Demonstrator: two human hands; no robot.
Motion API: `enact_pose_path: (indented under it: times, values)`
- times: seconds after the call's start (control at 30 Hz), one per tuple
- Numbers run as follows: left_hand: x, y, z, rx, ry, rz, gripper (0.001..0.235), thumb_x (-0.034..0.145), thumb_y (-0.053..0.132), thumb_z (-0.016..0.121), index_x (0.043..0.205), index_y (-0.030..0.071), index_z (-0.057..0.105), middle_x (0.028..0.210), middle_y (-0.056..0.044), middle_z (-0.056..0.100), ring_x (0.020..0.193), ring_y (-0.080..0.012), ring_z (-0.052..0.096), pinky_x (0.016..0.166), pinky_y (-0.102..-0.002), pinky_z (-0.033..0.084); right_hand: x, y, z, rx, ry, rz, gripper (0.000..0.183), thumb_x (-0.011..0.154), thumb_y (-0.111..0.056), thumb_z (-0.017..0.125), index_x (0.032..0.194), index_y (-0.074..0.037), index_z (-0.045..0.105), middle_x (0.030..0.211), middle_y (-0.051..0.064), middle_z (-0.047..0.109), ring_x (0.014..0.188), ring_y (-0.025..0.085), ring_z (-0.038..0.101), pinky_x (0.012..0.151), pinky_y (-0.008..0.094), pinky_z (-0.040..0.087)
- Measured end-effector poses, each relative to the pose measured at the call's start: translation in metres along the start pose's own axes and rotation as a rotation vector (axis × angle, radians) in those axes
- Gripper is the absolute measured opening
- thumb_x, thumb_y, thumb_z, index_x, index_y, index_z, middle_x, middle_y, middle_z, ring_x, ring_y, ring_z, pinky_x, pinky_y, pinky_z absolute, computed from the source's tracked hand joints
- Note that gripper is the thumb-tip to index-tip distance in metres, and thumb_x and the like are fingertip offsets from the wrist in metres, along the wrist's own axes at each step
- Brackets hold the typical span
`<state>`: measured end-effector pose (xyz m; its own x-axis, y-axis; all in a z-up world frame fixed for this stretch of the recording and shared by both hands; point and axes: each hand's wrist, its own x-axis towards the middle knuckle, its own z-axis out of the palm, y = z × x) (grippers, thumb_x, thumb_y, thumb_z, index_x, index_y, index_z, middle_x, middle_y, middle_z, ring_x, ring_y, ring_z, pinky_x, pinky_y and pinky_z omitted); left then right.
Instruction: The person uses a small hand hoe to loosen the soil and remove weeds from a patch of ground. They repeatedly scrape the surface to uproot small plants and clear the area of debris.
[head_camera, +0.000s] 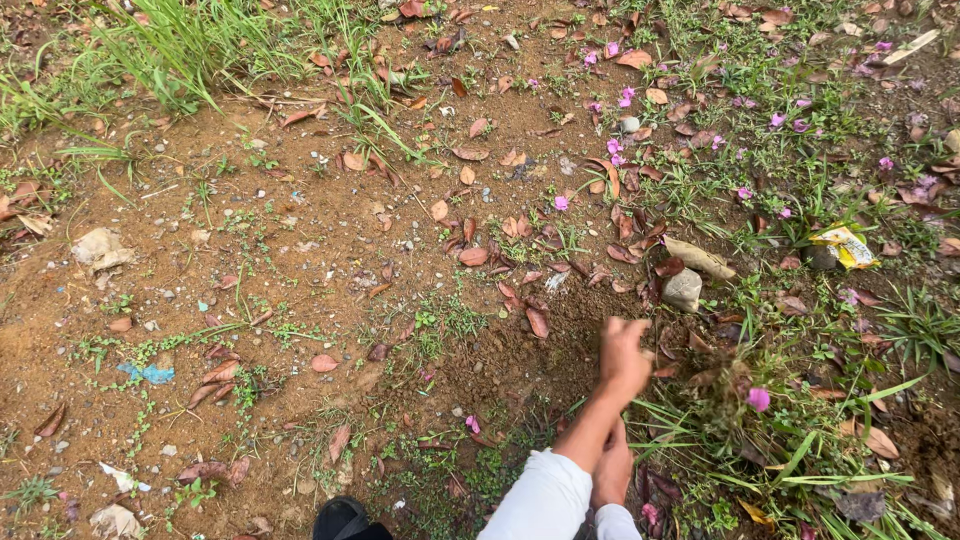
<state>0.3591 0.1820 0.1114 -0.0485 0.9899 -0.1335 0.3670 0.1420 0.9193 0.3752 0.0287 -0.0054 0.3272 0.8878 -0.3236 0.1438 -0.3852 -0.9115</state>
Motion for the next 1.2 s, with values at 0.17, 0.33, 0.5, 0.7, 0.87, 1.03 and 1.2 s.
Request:
enact_pose_path:
  times: [0.17,0.33,0.5,0.7,0.87,1.03,1.2]
  values:
    - [0.035,-0.136,-0.058,0.250,0.262,0.109,0.059,0.083,-0.023,0.054,0.128,0.010,0.072,0.135,-0.013,0.063,0.121,-0.0267,0.063,0.106,-0.033,0.053,-0.007,-0.047,0.008,-0.232,0.028,0.064,0.058,0.094,-0.029,0.069,0.150,-0.022,0.053,0.108,0.017,0.077,0.088,0.023,0.072,0.084,0.040,0.055]
    - [0.046,-0.140,-0.117,0.557,0.107,0.063,0.069,0.084,-0.003,0.070,0.148,0.015,0.051,0.161,-0.012,0.038,0.149,-0.0359,0.030,0.123,-0.051,0.030,0.001,-0.053,0.021,-0.240,0.025,0.077,0.058,0.093,-0.028,0.069,0.149,-0.023,0.054,0.104,0.016,0.078,0.086,0.020,0.072,0.083,0.037,0.055]
    - [0.072,-0.084,-0.150,0.647,-0.143,-0.229,0.085,0.087,0.030,0.081,0.156,0.024,0.031,0.169,-0.013,0.006,0.155,-0.0436,0.004,0.123,-0.063,0.010,0.016,-0.059,0.025,-0.221,0.046,0.040,0.056,0.093,-0.026,0.070,0.147,-0.023,0.055,0.105,0.008,0.075,0.084,0.012,0.069,0.079,0.032,0.053]
    - [0.080,-0.140,-0.117,0.734,-0.076,-0.085,0.047,0.093,0.018,0.069,0.139,0.021,0.058,0.153,-0.015,0.040,0.145,-0.0413,0.032,0.120,-0.055,0.030,0.026,-0.084,0.032,-0.110,0.010,0.131,0.056,0.094,-0.024,0.069,0.149,-0.025,0.055,0.093,0.008,0.075,0.074,0.011,0.059,0.067,0.030,0.052]
    - [0.075,-0.180,-0.060,0.545,0.055,0.132,0.019,0.098,0.000,0.060,0.113,0.009,0.067,0.125,-0.012,0.060,0.125,-0.0331,0.057,0.103,-0.043,0.053,0.035,-0.097,0.008,-0.190,0.092,0.241,0.056,0.099,-0.025,0.067,0.153,-0.027,0.053,0.093,0.012,0.073,0.071,0.018,0.060,0.063,0.033,0.050]
    - [0.065,-0.128,-0.012,0.367,-0.085,0.306,0.041,0.090,-0.005,0.062,0.126,0.013,0.067,0.152,-0.009,0.051,0.132,-0.0339,0.054,0.109,-0.045,0.049,0.050,-0.080,-0.022,0.006,0.242,-0.017,0.053,0.098,-0.022,0.068,0.149,-0.014,0.055,0.108,0.012,0.073,0.084,0.013,0.066,0.069,0.030,0.053]
    - [0.058,-0.066,-0.005,0.559,-0.340,0.083,0.063,0.079,0.016,0.075,0.139,0.020,0.057,0.163,-0.002,0.031,0.142,-0.0420,0.035,0.111,-0.059,0.036,0.056,-0.069,-0.035,0.029,0.256,-0.003,0.055,0.098,-0.022,0.067,0.150,-0.013,0.054,0.114,0.013,0.073,0.089,0.014,0.066,0.075,0.030,0.054]
